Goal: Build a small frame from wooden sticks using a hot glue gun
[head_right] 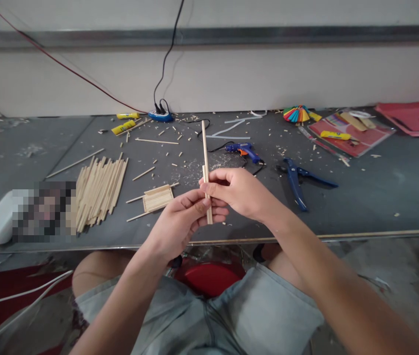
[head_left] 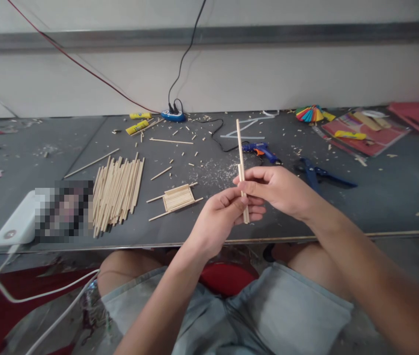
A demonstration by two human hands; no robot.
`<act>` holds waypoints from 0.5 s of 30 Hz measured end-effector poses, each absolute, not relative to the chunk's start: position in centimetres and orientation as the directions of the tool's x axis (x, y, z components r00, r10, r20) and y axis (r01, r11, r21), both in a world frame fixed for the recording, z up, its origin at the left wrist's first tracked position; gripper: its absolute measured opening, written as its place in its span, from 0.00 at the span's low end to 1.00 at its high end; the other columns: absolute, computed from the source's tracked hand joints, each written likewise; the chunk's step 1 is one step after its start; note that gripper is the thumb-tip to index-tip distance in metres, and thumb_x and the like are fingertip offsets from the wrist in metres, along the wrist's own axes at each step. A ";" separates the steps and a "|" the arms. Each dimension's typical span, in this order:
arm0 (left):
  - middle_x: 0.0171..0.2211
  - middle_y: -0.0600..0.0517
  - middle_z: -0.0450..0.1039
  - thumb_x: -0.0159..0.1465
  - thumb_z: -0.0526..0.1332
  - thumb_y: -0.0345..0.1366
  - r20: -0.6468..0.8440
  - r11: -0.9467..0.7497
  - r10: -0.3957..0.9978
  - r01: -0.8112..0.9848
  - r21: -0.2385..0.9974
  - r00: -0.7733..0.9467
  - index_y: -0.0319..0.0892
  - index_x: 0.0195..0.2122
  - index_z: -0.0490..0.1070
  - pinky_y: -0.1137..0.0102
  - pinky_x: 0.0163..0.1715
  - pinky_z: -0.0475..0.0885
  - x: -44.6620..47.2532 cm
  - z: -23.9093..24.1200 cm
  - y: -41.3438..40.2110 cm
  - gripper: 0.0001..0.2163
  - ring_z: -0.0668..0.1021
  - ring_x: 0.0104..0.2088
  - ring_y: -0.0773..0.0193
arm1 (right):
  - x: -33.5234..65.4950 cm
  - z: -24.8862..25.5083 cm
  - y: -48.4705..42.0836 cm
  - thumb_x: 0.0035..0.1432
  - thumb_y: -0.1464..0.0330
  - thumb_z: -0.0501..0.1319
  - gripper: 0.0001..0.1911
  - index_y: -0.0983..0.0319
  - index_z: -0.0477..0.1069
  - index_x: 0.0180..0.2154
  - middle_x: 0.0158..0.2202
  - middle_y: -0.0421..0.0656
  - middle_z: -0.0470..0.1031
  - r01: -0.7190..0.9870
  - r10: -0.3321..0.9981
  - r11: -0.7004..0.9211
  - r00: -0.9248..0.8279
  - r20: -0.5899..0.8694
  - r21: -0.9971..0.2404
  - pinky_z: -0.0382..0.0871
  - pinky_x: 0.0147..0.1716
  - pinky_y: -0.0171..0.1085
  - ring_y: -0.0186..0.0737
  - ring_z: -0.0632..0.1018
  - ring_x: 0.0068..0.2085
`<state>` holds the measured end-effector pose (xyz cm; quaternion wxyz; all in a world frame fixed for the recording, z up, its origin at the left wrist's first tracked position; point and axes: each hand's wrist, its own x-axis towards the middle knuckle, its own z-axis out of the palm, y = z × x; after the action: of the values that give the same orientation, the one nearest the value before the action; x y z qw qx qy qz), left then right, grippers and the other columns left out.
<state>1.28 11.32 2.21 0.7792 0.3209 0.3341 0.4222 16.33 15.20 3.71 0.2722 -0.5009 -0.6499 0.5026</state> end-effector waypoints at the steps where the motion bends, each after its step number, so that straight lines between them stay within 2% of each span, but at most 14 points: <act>1: 0.30 0.47 0.77 0.62 0.57 0.28 -0.250 0.436 0.873 -0.442 0.784 0.418 0.35 0.35 0.74 0.68 0.38 0.73 1.3 2.2 11.3 0.06 0.79 0.32 0.64 | 16.3 3.7 15.2 0.53 0.56 0.61 0.14 0.57 0.75 0.36 0.31 0.39 0.77 0.377 0.925 -0.005 -0.350 -0.147 -0.926 0.68 0.30 0.33 0.36 0.75 0.32; 15: 0.30 0.48 0.77 0.61 0.58 0.29 -0.250 0.432 0.875 -0.437 0.788 0.414 0.35 0.35 0.73 0.68 0.38 0.73 1.4 1.8 11.4 0.05 0.79 0.32 0.64 | 16.4 3.4 15.2 0.54 0.56 0.60 0.14 0.58 0.74 0.36 0.29 0.39 0.75 0.385 0.918 0.001 -0.365 -0.151 -0.923 0.67 0.29 0.33 0.35 0.73 0.30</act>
<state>1.37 11.39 1.80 0.7760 0.3241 0.3376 0.4228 16.40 15.20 3.43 0.2652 -0.4970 -0.6559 0.5025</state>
